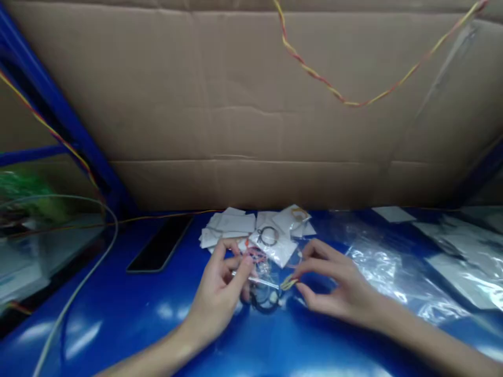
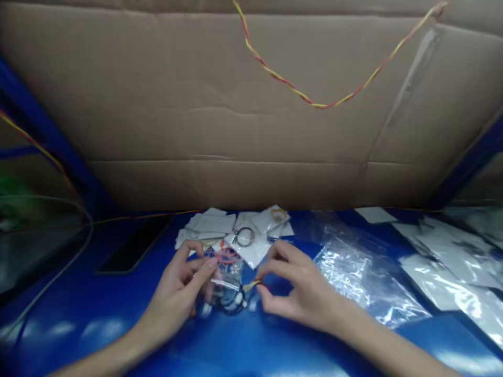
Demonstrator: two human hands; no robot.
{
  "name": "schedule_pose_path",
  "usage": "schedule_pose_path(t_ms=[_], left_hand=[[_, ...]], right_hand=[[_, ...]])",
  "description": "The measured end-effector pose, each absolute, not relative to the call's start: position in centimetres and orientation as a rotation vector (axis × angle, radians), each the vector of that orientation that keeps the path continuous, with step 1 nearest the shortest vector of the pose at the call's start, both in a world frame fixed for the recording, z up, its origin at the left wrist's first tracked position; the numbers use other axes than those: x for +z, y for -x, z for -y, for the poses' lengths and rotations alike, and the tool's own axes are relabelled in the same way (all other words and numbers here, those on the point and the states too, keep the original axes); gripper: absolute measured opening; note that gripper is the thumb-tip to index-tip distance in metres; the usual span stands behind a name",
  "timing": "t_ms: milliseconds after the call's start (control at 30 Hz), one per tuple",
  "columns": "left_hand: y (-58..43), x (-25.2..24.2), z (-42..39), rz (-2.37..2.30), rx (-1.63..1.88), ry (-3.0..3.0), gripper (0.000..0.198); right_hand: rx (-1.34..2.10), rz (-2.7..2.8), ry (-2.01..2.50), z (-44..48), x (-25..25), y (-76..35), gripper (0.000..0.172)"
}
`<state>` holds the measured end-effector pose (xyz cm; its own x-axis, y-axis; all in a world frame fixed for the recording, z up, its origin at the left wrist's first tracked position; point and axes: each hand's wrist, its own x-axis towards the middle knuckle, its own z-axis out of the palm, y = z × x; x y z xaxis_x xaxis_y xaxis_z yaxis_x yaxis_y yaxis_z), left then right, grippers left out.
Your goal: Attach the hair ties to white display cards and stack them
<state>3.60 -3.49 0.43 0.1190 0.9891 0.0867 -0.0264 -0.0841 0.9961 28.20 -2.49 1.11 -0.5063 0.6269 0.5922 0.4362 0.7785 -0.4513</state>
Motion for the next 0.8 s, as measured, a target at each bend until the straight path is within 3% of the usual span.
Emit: schedule_pose_path(t_ms=[333, 467, 633, 800], left_hand=[[-3.5, 1.3, 3.8, -1.188, 1.132, -1.501, 0.023], [-3.6, 1.3, 4.3, -1.217, 1.05, -1.63, 0.024], [-3.7, 0.9, 4.5, -1.157, 1.004, -1.662, 0.024], [-3.8, 0.8, 4.5, -1.111, 1.009, -1.648, 0.024]], right_hand=[[1.055, 1.726, 0.874, 4.8, 1.9, -27.1, 0.012], [0.861, 1.836, 0.827, 5.3, 1.5, -26.4, 0.007], [0.715, 1.883, 0.794, 5.0, 0.7, -26.5, 0.014], [0.537, 1.98, 0.755, 4.5, 0.5, -26.7, 0.007]])
